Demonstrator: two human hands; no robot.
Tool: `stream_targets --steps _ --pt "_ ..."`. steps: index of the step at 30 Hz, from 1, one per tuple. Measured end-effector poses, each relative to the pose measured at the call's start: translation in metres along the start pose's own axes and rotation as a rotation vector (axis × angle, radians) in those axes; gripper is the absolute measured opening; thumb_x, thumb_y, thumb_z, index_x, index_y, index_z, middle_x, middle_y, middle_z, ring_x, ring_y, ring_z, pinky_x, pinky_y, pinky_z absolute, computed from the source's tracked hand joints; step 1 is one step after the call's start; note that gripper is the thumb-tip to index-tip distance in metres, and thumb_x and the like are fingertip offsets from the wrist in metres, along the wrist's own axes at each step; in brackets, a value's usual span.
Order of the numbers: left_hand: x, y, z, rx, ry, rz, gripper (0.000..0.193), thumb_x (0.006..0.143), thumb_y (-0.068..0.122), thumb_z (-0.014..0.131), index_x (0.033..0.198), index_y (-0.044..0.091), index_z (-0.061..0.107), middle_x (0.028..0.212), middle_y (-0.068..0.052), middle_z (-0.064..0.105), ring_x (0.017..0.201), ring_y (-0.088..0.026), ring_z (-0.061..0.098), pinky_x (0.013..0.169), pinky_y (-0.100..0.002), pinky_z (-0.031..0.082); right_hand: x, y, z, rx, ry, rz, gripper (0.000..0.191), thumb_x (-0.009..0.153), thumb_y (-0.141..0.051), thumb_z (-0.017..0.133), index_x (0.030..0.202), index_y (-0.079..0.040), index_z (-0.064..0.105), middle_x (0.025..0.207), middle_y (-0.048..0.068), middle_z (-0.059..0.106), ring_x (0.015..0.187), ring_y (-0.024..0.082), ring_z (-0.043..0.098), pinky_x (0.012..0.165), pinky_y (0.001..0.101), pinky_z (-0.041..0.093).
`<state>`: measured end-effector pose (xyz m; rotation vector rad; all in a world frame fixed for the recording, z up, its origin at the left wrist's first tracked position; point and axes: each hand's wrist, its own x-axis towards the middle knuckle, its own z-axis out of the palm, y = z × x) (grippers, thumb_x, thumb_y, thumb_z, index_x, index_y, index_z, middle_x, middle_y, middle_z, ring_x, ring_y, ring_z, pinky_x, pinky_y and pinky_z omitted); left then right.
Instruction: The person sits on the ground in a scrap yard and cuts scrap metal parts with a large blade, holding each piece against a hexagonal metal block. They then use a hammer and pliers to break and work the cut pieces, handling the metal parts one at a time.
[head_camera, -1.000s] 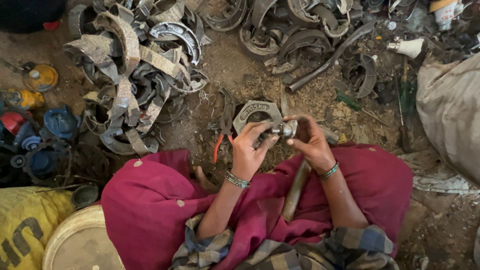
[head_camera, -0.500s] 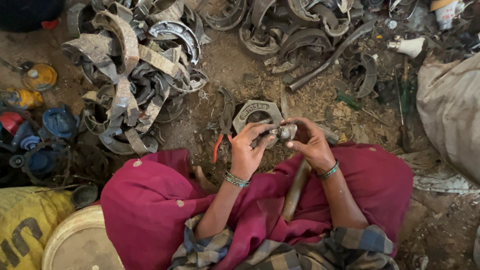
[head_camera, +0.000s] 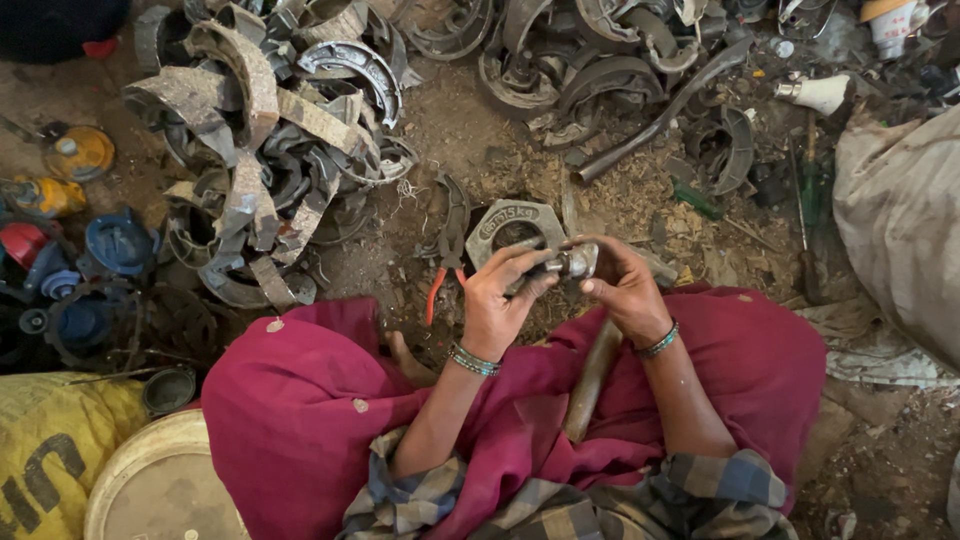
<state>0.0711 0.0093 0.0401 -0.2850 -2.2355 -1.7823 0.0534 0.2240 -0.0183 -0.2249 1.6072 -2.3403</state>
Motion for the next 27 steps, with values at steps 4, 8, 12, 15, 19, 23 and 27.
stream_targets --steps 4,8,12,15,19,23,27 --pt "-0.002 0.000 -0.001 -0.005 -0.022 -0.018 0.034 0.088 0.010 0.081 0.120 0.005 0.072 0.116 -0.011 0.073 0.100 -0.022 0.075 0.084 -0.031 0.062 -0.002 0.003 -0.003 0.044 0.009 0.010 0.059 0.089 -0.015 0.083 0.141 -0.001 0.059 0.131 0.007 0.068 0.123 0.018 0.064 0.108 0.0349 0.050" --pt "-0.005 -0.003 0.001 0.016 0.007 -0.013 0.029 0.088 0.010 0.082 0.115 0.005 0.074 0.113 -0.011 0.073 0.098 -0.022 0.075 0.083 -0.032 0.062 -0.003 0.009 -0.007 0.057 -0.003 0.044 0.058 0.090 -0.015 0.082 0.141 0.000 0.059 0.129 0.007 0.070 0.121 0.017 0.065 0.107 0.0343 0.051" --pt "-0.006 -0.006 0.003 0.024 0.019 -0.053 0.027 0.086 0.011 0.083 0.111 0.005 0.074 0.111 -0.010 0.074 0.091 -0.021 0.076 0.077 -0.030 0.062 -0.004 0.015 -0.010 0.030 0.007 0.082 0.057 0.091 -0.014 0.081 0.142 0.001 0.060 0.126 0.007 0.071 0.117 0.016 0.065 0.105 0.0338 0.051" --pt "-0.007 -0.006 0.003 0.091 0.039 0.001 0.028 0.086 0.012 0.084 0.110 0.004 0.072 0.111 -0.010 0.073 0.092 -0.022 0.076 0.078 -0.031 0.062 -0.004 0.015 -0.011 0.002 -0.019 0.082 0.056 0.091 -0.014 0.080 0.142 0.001 0.060 0.127 0.006 0.071 0.117 0.016 0.066 0.106 0.0331 0.051" --pt "-0.007 -0.005 0.002 0.072 0.037 -0.023 0.026 0.087 0.011 0.083 0.110 0.005 0.073 0.111 -0.010 0.074 0.091 -0.021 0.076 0.077 -0.031 0.062 -0.003 0.008 -0.005 -0.031 -0.030 0.107 0.057 0.092 -0.012 0.078 0.144 0.000 0.058 0.128 0.005 0.070 0.118 0.015 0.064 0.106 0.0329 0.051" --pt "-0.006 -0.001 0.002 0.060 0.028 -0.026 0.026 0.088 0.009 0.082 0.111 0.005 0.072 0.110 -0.011 0.073 0.092 -0.022 0.076 0.077 -0.031 0.062 -0.002 -0.003 0.005 -0.067 -0.029 0.087 0.056 0.093 -0.009 0.075 0.145 -0.003 0.056 0.135 0.007 0.066 0.124 0.016 0.063 0.108 0.0341 0.051" --pt "-0.004 0.001 0.003 0.036 0.036 -0.038 0.027 0.091 0.007 0.079 0.118 0.005 0.073 0.112 -0.011 0.072 0.095 -0.022 0.075 0.081 -0.031 0.062 0.001 -0.010 0.012 -0.061 0.002 0.026 0.053 0.092 -0.004 0.075 0.141 -0.006 0.055 0.143 0.009 0.063 0.128 0.018 0.062 0.106 0.0348 0.053"
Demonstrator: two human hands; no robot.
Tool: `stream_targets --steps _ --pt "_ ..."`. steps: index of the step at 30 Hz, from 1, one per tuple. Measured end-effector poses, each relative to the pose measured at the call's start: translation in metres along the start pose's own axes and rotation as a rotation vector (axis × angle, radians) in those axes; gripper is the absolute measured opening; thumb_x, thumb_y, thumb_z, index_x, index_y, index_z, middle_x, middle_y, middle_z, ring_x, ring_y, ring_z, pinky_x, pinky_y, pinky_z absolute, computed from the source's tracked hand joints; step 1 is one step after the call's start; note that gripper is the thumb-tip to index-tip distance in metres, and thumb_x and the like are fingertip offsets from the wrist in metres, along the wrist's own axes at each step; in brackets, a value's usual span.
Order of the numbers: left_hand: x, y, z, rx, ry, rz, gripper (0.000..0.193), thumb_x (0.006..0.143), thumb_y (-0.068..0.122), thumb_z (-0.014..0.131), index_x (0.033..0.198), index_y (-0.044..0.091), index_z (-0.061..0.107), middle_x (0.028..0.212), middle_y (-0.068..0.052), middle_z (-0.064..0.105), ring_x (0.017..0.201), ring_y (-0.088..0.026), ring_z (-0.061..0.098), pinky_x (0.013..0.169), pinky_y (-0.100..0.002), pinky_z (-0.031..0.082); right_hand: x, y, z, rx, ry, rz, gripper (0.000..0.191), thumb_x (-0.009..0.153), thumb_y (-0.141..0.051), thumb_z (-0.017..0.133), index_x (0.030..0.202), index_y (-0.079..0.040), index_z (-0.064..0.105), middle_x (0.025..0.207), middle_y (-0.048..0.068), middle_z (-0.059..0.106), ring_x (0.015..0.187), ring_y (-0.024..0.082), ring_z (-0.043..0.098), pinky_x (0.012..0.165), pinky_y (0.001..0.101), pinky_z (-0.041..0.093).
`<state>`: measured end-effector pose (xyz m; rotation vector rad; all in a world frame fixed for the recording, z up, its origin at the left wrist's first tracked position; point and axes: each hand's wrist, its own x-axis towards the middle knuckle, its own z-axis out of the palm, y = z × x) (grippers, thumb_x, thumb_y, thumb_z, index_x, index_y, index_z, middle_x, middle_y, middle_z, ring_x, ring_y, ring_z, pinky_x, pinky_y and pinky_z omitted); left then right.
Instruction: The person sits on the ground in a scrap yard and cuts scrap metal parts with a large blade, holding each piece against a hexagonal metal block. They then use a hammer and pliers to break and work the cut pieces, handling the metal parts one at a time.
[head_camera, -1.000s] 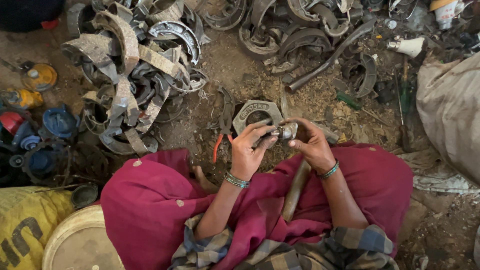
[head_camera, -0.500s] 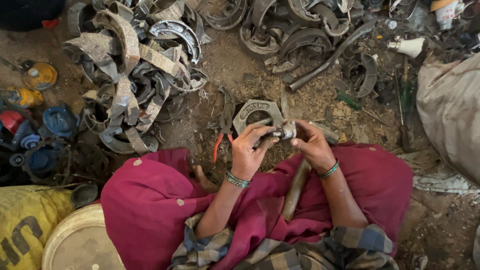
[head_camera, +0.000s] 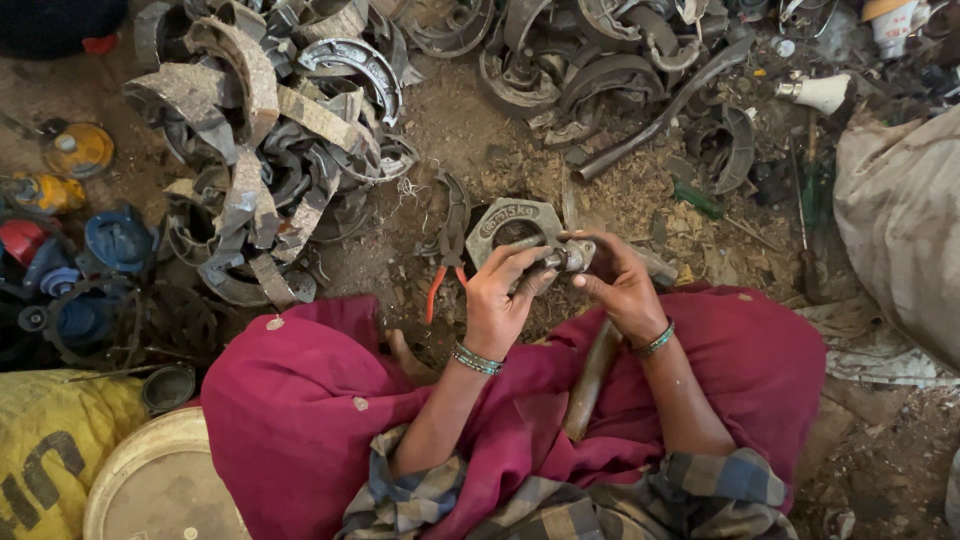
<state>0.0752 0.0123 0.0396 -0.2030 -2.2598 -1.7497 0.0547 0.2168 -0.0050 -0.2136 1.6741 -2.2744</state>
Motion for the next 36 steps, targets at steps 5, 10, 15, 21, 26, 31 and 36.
stream_targets --steps 5,10,15,21,26,31,36 --pt "0.003 0.000 -0.001 0.047 -0.024 0.002 0.031 0.089 0.009 0.081 0.118 0.004 0.072 0.113 -0.013 0.071 0.097 -0.025 0.074 0.081 -0.032 0.060 0.001 0.003 0.000 0.059 0.013 -0.036 0.053 0.090 0.001 0.076 0.139 -0.005 0.057 0.144 0.011 0.063 0.129 0.019 0.062 0.106 0.0364 0.055" --pt "0.003 -0.001 -0.002 -0.026 -0.026 -0.050 0.026 0.089 0.006 0.080 0.114 0.005 0.074 0.111 -0.012 0.074 0.097 -0.024 0.076 0.082 -0.032 0.060 0.001 0.007 -0.003 0.067 0.006 -0.020 0.057 0.087 0.002 0.076 0.141 -0.005 0.057 0.142 0.010 0.063 0.125 0.019 0.063 0.103 0.0356 0.055" --pt "0.002 -0.001 -0.002 -0.063 -0.036 -0.030 0.026 0.088 0.004 0.080 0.113 0.004 0.073 0.114 -0.012 0.073 0.100 -0.023 0.075 0.083 -0.032 0.061 0.001 0.007 -0.005 0.021 -0.003 -0.031 0.055 0.088 0.004 0.076 0.139 -0.004 0.059 0.142 0.010 0.063 0.128 0.019 0.062 0.106 0.0357 0.054" --pt "0.001 -0.001 -0.003 -0.045 -0.065 -0.051 0.026 0.088 0.002 0.080 0.113 0.006 0.074 0.113 -0.011 0.072 0.095 -0.021 0.075 0.080 -0.029 0.061 0.001 0.008 -0.007 0.043 -0.029 -0.051 0.052 0.089 0.004 0.076 0.138 -0.007 0.059 0.141 0.009 0.064 0.128 0.019 0.063 0.105 0.0356 0.055" --pt "0.003 0.000 -0.004 -0.093 -0.085 -0.051 0.026 0.089 0.002 0.078 0.114 0.006 0.073 0.115 -0.010 0.071 0.097 -0.020 0.075 0.079 -0.029 0.063 0.000 0.012 -0.011 0.073 -0.030 -0.041 0.052 0.088 0.005 0.076 0.136 -0.006 0.060 0.140 0.010 0.064 0.126 0.019 0.064 0.101 0.0356 0.058" --pt "0.005 0.003 -0.004 -0.043 -0.082 -0.055 0.027 0.088 0.008 0.081 0.114 0.006 0.073 0.113 -0.012 0.071 0.095 -0.023 0.075 0.079 -0.031 0.060 -0.001 0.015 -0.012 0.051 0.021 -0.056 0.053 0.086 0.009 0.076 0.135 -0.005 0.062 0.139 0.012 0.066 0.125 0.020 0.065 0.102 0.0360 0.058" --pt "0.006 0.005 -0.004 0.041 -0.028 0.034 0.031 0.087 0.013 0.084 0.112 0.003 0.070 0.109 -0.013 0.072 0.099 -0.027 0.074 0.086 -0.034 0.059 -0.001 0.018 -0.011 0.015 0.042 -0.054 0.053 0.085 0.015 0.072 0.134 -0.004 0.062 0.140 0.014 0.065 0.129 0.022 0.064 0.101 0.0379 0.060"
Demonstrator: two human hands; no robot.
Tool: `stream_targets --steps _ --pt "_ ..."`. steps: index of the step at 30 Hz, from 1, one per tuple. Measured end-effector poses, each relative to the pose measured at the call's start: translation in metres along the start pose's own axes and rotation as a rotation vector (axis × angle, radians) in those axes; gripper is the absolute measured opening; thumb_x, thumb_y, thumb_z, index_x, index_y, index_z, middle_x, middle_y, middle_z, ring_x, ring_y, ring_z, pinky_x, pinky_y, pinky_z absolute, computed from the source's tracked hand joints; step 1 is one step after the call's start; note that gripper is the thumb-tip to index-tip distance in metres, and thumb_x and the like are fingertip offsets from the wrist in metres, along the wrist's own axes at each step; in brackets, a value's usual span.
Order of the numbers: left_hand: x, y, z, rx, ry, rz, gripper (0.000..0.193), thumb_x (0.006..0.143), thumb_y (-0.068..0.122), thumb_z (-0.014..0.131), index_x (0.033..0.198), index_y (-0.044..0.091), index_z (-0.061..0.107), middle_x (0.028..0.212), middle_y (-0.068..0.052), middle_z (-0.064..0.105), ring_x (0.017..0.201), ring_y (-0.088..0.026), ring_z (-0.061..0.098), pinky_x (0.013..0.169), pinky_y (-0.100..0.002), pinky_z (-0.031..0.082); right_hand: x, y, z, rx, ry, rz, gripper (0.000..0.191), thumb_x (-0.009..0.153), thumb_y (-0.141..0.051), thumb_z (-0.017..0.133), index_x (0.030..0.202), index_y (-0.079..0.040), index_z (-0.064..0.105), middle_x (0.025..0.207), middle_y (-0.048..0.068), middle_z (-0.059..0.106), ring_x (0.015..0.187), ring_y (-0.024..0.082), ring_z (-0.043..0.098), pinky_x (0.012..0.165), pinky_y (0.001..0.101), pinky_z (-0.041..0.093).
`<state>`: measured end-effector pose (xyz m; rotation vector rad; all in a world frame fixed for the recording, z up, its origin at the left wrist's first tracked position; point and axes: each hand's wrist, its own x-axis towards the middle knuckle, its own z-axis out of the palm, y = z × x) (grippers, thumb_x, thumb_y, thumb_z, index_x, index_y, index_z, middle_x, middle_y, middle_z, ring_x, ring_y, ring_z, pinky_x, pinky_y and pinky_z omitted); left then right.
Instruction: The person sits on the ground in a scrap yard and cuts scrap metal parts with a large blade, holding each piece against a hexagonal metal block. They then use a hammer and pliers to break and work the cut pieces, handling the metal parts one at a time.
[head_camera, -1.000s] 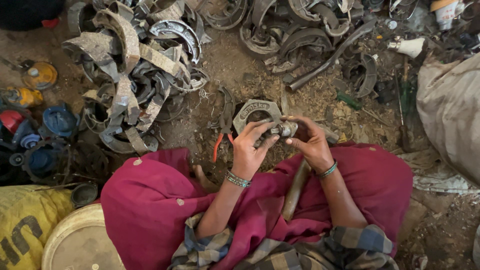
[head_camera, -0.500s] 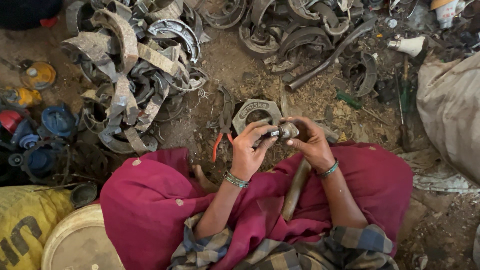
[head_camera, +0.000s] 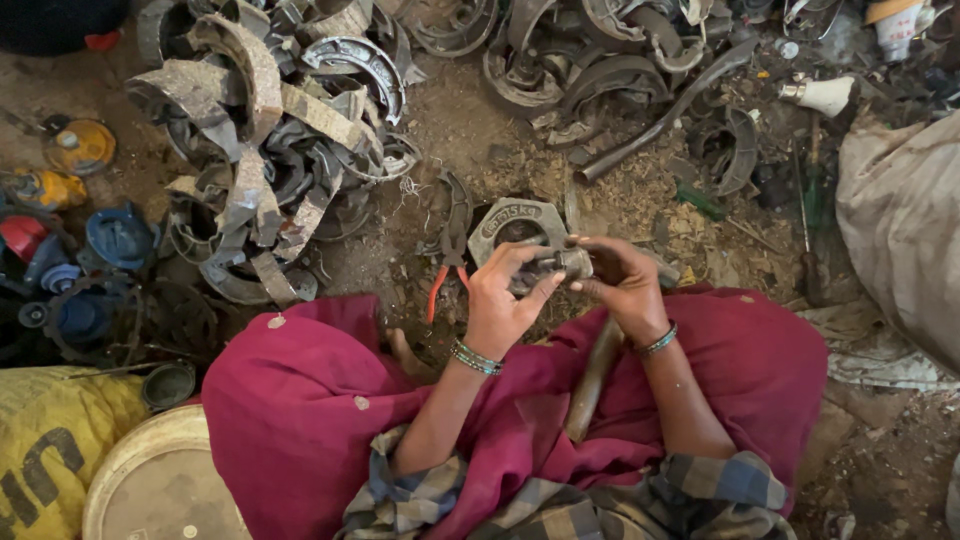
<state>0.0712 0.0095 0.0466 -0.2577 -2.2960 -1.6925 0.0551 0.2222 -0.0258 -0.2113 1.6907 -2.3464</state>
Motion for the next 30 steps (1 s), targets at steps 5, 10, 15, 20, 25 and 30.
stream_targets --steps 5,10,15,20,25,30 --pt "0.000 0.000 0.001 -0.030 0.012 -0.064 0.027 0.085 0.011 0.082 0.108 0.001 0.070 0.105 -0.013 0.073 0.094 -0.025 0.076 0.083 -0.032 0.060 0.000 0.004 0.001 -0.035 -0.019 -0.050 0.054 0.085 0.019 0.070 0.134 -0.002 0.062 0.142 0.014 0.063 0.133 0.024 0.061 0.106 0.0383 0.058" --pt "-0.002 -0.001 0.004 -0.006 0.045 -0.096 0.025 0.084 0.010 0.081 0.105 0.000 0.071 0.105 -0.014 0.073 0.091 -0.024 0.076 0.080 -0.032 0.060 0.001 0.005 0.002 -0.100 -0.009 -0.035 0.054 0.084 0.018 0.071 0.134 -0.001 0.062 0.143 0.014 0.063 0.135 0.024 0.060 0.106 0.0370 0.057" --pt "-0.003 -0.007 0.007 0.019 0.072 -0.118 0.027 0.084 0.013 0.081 0.105 0.000 0.071 0.104 -0.014 0.073 0.091 -0.025 0.076 0.081 -0.033 0.061 0.003 0.001 0.008 -0.084 -0.002 -0.015 0.053 0.085 0.015 0.072 0.134 -0.001 0.061 0.141 0.012 0.063 0.132 0.022 0.062 0.106 0.0369 0.058" --pt "0.000 -0.020 0.002 0.118 0.119 -0.056 0.044 0.087 0.026 0.082 0.121 0.003 0.067 0.114 -0.017 0.070 0.103 -0.032 0.073 0.089 -0.039 0.058 0.007 -0.003 0.010 -0.144 0.062 -0.006 0.054 0.086 0.009 0.075 0.137 -0.002 0.060 0.135 0.009 0.066 0.126 0.017 0.063 0.106 0.0342 0.055" --pt "0.004 -0.044 -0.021 0.461 0.185 -0.194 0.043 0.088 0.031 0.082 0.122 0.008 0.068 0.108 -0.017 0.068 0.097 -0.037 0.068 0.085 -0.046 0.054 0.012 0.005 0.001 -0.157 0.237 0.052 0.053 0.093 0.000 0.076 0.143 -0.003 0.059 0.126 0.004 0.065 0.110 0.013 0.060 0.093 0.0293 0.051" --pt "0.000 -0.074 -0.043 0.801 0.173 -0.302 0.040 0.082 0.024 0.079 0.118 0.009 0.070 0.111 -0.019 0.065 0.101 -0.043 0.065 0.084 -0.050 0.052 0.018 0.019 -0.011 0.226 0.251 0.010 0.037 0.099 -0.006 0.067 0.134 -0.002 0.059 0.122 0.006 0.068 0.109 0.017 0.068 0.097 0.0347 0.057"
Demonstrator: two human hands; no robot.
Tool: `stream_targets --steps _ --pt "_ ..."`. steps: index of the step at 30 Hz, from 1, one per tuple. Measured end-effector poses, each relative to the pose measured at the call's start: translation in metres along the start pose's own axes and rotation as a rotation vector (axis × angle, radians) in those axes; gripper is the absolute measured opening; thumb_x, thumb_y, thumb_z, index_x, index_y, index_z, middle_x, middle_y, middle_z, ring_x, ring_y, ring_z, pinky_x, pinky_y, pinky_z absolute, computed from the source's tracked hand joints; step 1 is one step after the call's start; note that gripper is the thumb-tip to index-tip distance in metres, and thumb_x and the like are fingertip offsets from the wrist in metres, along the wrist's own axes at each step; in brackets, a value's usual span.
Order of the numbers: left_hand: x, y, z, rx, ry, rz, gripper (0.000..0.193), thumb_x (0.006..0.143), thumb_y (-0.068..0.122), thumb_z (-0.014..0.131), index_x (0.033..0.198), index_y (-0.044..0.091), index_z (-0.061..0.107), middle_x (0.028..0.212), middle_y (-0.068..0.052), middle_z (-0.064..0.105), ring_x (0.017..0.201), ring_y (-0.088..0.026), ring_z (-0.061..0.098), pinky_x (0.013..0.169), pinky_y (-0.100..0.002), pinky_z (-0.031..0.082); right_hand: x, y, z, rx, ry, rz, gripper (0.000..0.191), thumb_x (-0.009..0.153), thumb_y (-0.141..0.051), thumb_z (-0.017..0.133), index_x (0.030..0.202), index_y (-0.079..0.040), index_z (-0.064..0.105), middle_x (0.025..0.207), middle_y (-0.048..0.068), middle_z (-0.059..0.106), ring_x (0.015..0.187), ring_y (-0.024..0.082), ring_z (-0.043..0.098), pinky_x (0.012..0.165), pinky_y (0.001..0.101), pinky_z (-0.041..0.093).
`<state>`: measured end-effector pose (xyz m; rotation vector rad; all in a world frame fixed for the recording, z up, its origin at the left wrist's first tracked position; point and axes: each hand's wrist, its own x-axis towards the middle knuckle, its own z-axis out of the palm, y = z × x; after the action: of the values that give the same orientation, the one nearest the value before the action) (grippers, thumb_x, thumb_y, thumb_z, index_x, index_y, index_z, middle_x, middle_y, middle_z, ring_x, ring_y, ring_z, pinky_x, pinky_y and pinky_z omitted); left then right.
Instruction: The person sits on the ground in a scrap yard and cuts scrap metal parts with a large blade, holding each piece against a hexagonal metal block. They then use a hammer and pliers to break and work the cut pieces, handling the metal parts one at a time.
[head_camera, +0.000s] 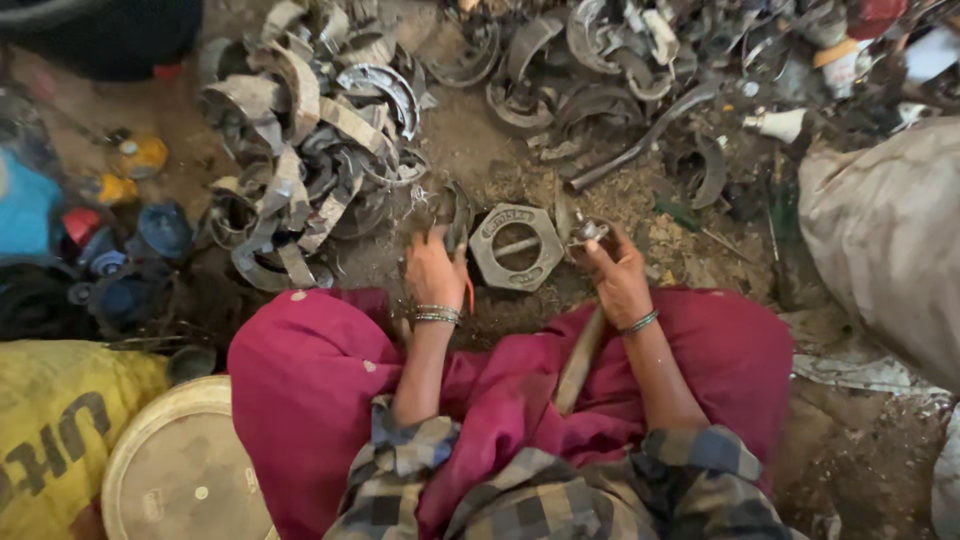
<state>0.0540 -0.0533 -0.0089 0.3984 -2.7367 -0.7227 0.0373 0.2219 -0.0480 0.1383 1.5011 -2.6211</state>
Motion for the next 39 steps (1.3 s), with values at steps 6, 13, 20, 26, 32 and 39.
stream_targets --steps 6,13,20,26,32,39 --pt "0.008 -0.025 0.012 0.255 -0.296 -0.243 0.031 0.092 0.038 0.074 0.104 0.008 0.076 0.103 -0.020 0.074 0.098 -0.040 0.072 0.085 -0.051 0.056 0.007 -0.002 -0.008 0.186 0.104 0.031 0.028 0.098 -0.007 0.067 0.126 -0.006 0.061 0.116 0.007 0.069 0.104 0.023 0.070 0.091 0.0381 0.059" --pt "0.005 -0.026 0.014 0.265 -0.361 -0.189 0.030 0.091 0.038 0.072 0.100 0.010 0.078 0.102 -0.021 0.075 0.099 -0.040 0.072 0.083 -0.052 0.058 -0.015 -0.016 -0.010 0.380 -0.043 0.076 0.024 0.105 -0.022 0.059 0.119 -0.006 0.068 0.115 0.008 0.075 0.110 0.023 0.071 0.095 0.0407 0.058" --pt "0.007 -0.013 0.007 0.191 -0.291 -0.179 0.033 0.089 0.039 0.072 0.098 0.008 0.078 0.103 -0.021 0.075 0.100 -0.042 0.071 0.085 -0.054 0.057 -0.037 -0.028 -0.022 0.624 0.004 0.034 0.026 0.109 -0.024 0.057 0.122 -0.005 0.069 0.121 0.008 0.075 0.114 0.024 0.070 0.101 0.0347 0.056" --pt "0.010 -0.009 -0.001 -0.203 -0.248 -0.250 0.056 0.076 0.047 0.089 0.093 -0.003 0.071 0.090 -0.024 0.072 0.086 -0.037 0.073 0.075 -0.047 0.056 -0.034 -0.038 -0.018 0.669 0.007 0.076 0.033 0.108 -0.029 0.054 0.123 -0.005 0.070 0.119 0.009 0.075 0.109 0.024 0.071 0.097 0.0324 0.057" --pt "0.009 -0.010 0.003 -0.844 -0.333 -0.690 0.051 0.093 0.042 0.080 0.095 -0.007 0.069 0.069 -0.005 0.058 0.053 -0.019 0.047 0.048 -0.038 0.033 -0.035 -0.039 -0.014 0.621 -0.022 0.060 0.033 0.108 -0.029 0.054 0.119 -0.002 0.069 0.117 0.011 0.076 0.109 0.025 0.071 0.097 0.0332 0.056" --pt "-0.014 -0.005 0.003 -0.829 -0.155 -0.115 0.030 0.089 0.031 0.079 0.104 0.004 0.077 0.089 0.003 0.076 0.080 -0.006 0.065 0.073 -0.023 0.052 -0.030 -0.028 -0.012 0.586 0.048 0.000 0.016 0.103 -0.004 0.065 0.119 -0.005 0.065 0.116 0.006 0.073 0.111 0.020 0.069 0.106 0.0384 0.056"
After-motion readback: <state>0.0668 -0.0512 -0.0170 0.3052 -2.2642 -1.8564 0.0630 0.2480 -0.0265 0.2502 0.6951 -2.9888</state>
